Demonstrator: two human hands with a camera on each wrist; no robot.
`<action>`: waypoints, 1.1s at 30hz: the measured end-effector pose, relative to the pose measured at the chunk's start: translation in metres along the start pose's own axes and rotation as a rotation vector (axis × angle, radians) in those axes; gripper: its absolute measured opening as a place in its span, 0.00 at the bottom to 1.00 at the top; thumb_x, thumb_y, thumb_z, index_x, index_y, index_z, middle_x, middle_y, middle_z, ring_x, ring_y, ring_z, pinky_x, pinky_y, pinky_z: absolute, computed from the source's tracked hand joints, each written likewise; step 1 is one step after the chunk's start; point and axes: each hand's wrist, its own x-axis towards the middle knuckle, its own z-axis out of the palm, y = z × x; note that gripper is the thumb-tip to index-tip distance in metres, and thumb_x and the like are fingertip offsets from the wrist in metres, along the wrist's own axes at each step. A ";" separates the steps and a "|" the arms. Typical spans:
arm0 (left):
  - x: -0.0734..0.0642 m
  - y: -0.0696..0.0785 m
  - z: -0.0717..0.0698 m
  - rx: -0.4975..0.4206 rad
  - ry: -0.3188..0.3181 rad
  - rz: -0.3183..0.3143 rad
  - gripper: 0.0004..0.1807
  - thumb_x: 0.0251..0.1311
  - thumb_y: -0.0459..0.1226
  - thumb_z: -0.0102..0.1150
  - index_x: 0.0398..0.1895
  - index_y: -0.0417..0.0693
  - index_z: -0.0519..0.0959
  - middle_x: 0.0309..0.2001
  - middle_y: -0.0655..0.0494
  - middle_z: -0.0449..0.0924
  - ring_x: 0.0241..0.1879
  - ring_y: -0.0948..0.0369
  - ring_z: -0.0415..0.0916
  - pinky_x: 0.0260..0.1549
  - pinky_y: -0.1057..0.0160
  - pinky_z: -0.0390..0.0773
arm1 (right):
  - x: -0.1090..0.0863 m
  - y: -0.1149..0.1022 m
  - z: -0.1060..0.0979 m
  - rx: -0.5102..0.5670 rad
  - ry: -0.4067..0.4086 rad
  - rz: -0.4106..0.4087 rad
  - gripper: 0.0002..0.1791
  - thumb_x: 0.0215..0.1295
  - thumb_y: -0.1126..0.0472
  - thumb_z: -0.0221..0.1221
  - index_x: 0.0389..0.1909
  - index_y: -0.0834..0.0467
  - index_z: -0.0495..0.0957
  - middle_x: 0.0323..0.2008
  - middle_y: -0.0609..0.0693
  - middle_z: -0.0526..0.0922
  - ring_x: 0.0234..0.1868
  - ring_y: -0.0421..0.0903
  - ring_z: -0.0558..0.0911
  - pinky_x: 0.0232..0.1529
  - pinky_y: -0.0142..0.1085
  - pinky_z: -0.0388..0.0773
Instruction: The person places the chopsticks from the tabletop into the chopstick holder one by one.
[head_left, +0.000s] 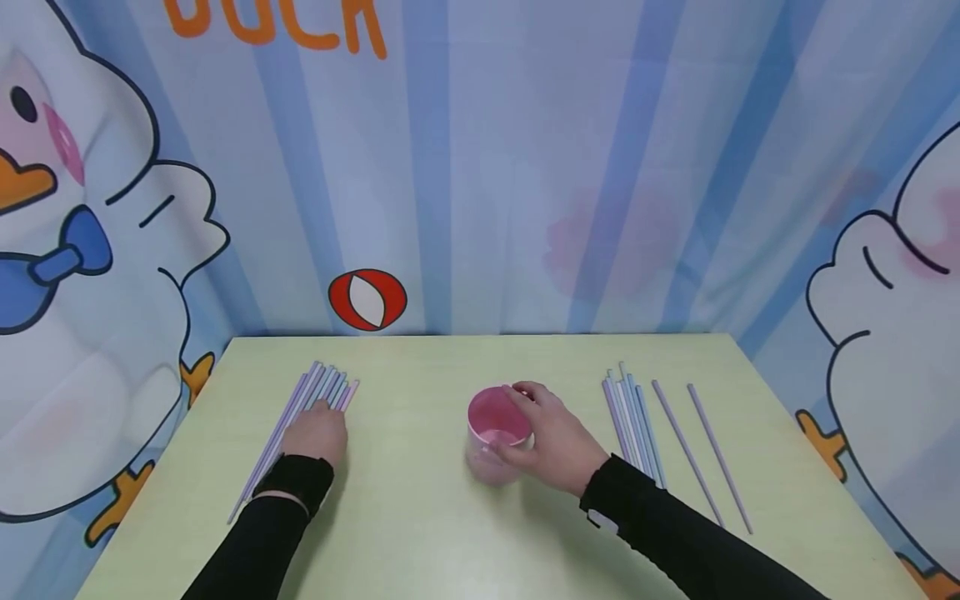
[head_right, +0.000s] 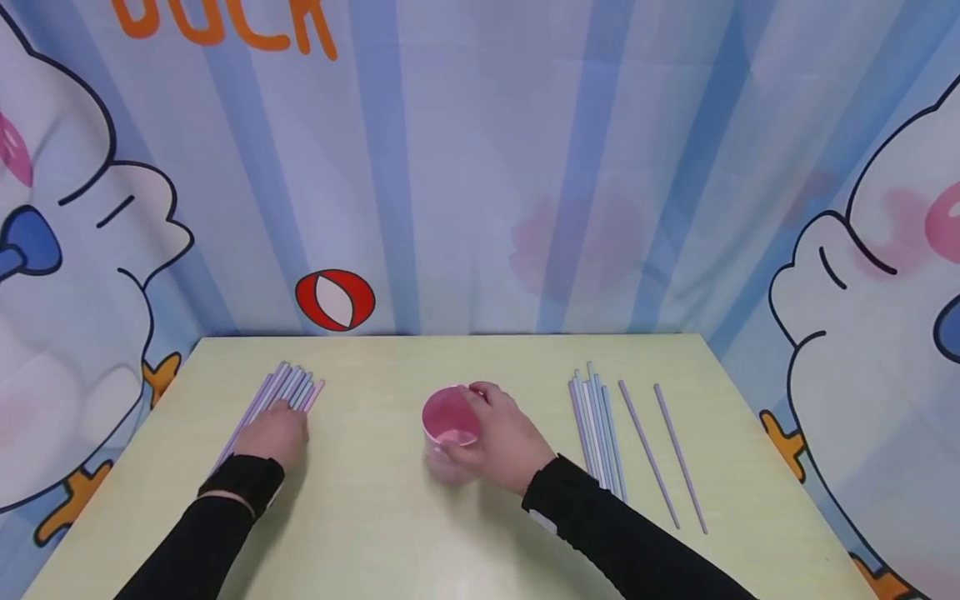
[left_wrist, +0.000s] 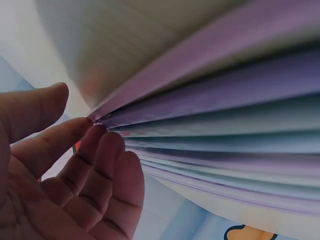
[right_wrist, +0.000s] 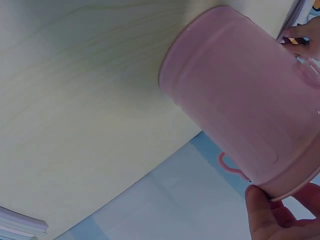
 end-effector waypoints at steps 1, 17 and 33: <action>0.000 0.000 0.001 0.001 -0.001 -0.002 0.11 0.65 0.25 0.49 0.33 0.32 0.82 0.35 0.38 0.74 0.28 0.45 0.77 0.24 0.42 0.82 | -0.001 -0.001 0.000 0.004 -0.012 -0.005 0.45 0.56 0.38 0.65 0.71 0.56 0.66 0.65 0.53 0.68 0.58 0.49 0.74 0.52 0.42 0.81; -0.003 0.011 0.008 -0.099 0.098 0.043 0.06 0.66 0.22 0.46 0.42 0.28 0.74 0.28 0.38 0.78 0.30 0.42 0.80 0.29 0.44 0.82 | 0.004 -0.011 -0.004 0.015 -0.087 -0.017 0.53 0.49 0.31 0.65 0.69 0.62 0.66 0.62 0.55 0.70 0.54 0.49 0.77 0.51 0.42 0.82; 0.014 0.032 -0.062 -0.509 0.136 -0.013 0.31 0.65 0.33 0.55 0.70 0.33 0.60 0.39 0.44 0.73 0.31 0.52 0.73 0.28 0.57 0.80 | 0.008 -0.017 -0.013 0.038 -0.140 0.010 0.51 0.46 0.36 0.70 0.66 0.63 0.70 0.55 0.55 0.75 0.51 0.50 0.78 0.47 0.43 0.83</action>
